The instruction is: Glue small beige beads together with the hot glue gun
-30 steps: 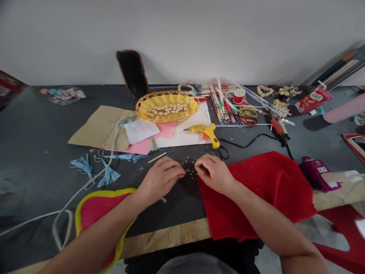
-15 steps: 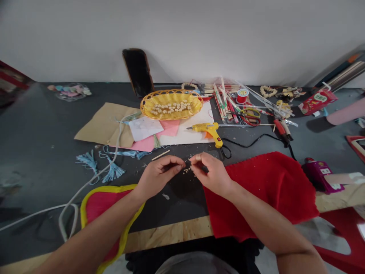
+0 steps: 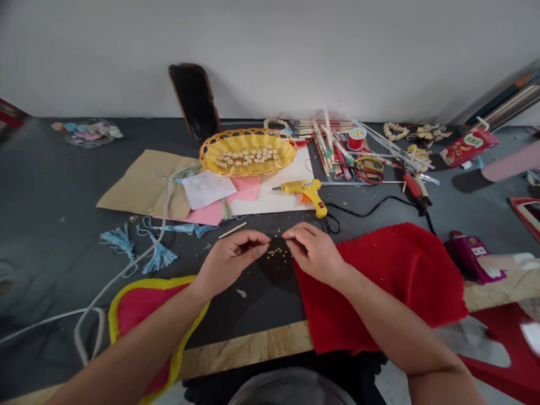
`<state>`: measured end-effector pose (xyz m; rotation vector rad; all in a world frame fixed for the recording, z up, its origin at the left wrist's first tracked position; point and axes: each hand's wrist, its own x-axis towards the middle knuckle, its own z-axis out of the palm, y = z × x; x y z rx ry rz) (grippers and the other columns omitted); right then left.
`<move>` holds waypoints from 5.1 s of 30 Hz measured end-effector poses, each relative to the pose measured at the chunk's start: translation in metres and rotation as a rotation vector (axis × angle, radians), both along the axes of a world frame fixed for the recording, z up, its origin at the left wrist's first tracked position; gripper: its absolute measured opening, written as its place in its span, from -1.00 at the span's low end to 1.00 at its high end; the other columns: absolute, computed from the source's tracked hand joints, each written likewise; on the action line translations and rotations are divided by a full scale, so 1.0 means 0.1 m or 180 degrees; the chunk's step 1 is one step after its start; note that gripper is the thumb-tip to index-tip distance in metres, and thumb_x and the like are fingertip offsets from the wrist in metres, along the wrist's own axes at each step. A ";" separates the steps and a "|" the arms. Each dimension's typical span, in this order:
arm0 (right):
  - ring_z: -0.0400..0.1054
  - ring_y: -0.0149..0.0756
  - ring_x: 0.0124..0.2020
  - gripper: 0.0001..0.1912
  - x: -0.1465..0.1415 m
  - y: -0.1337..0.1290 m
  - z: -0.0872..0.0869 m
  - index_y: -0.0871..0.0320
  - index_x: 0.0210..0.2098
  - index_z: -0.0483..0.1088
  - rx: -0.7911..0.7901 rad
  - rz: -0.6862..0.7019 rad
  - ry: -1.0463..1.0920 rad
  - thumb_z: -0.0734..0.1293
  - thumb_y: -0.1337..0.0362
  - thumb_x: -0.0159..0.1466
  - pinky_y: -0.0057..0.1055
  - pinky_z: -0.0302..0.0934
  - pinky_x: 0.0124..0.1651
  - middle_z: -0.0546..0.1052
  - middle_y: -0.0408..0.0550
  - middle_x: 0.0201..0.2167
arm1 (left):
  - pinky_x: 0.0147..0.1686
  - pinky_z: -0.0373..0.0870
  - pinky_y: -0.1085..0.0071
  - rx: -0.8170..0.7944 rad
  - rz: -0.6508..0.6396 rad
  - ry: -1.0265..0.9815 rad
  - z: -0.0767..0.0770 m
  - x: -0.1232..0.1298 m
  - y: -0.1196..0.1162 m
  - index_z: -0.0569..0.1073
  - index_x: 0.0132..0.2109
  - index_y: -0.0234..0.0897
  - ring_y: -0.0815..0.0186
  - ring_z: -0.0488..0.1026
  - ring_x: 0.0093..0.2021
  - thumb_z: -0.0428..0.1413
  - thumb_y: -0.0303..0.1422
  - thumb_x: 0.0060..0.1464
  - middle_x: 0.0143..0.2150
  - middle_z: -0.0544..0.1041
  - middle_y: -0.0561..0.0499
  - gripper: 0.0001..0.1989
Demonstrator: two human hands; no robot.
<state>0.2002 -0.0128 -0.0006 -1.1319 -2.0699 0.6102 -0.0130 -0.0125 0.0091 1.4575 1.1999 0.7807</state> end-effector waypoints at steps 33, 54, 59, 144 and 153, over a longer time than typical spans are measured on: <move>0.43 -0.34 -0.31 -0.90 -0.01 -0.03 -0.01 0.12 -0.19 0.43 -0.0133 0.0108 0.0240 0.33 0.29 0.29 -0.44 0.37 -0.30 0.51 -0.02 -0.30 | -0.15 0.43 0.38 -0.0652 0.0073 -0.0836 0.00 0.00 0.02 0.59 -0.20 -0.30 0.27 0.54 -0.22 0.23 -0.30 0.00 -0.26 0.64 -0.04 -0.79; 0.40 -0.39 -0.41 -0.93 -0.06 -0.05 0.05 0.14 -0.36 0.40 0.0170 0.0003 0.0480 0.30 0.41 0.23 -0.47 0.33 -0.36 0.48 -0.07 -0.43 | -0.21 0.45 0.42 0.1701 -0.0798 0.0491 -0.03 0.01 -0.06 0.50 0.03 -0.21 0.32 0.52 -0.27 0.08 -0.45 0.18 -0.25 0.61 -0.04 -0.72; 0.44 -0.37 -0.34 -0.93 -0.05 -0.06 0.06 0.13 -0.35 0.41 0.0995 0.0390 0.0169 0.31 0.40 0.26 -0.47 0.38 -0.27 0.53 -0.05 -0.40 | -0.06 0.46 0.33 0.1760 -0.0538 0.0219 -0.04 0.06 -0.05 0.56 -0.15 -0.24 0.24 0.50 -0.05 0.09 -0.42 0.18 -0.09 0.54 -0.13 -0.84; 0.48 -0.28 -0.21 -0.88 0.26 0.10 -0.10 0.12 -0.23 0.43 0.0123 0.0001 -0.0933 0.26 0.40 0.30 -0.40 0.37 -0.19 0.55 -0.04 -0.25 | -0.26 0.36 0.38 0.1144 0.0812 0.0279 -0.14 -0.06 0.00 0.52 -0.21 -0.26 0.32 0.43 -0.31 0.10 -0.32 0.16 -0.28 0.54 -0.02 -0.86; 0.44 -0.34 -0.28 -0.91 0.17 0.07 -0.10 0.12 -0.30 0.39 0.0132 -0.0058 -0.1194 0.26 0.36 0.32 -0.49 0.28 -0.30 0.51 -0.07 -0.28 | -0.41 0.30 0.47 0.0582 0.0865 -0.0156 -0.20 -0.05 -0.01 0.54 -0.20 -0.26 0.38 0.37 -0.41 0.16 -0.27 0.10 -0.36 0.52 0.03 -0.83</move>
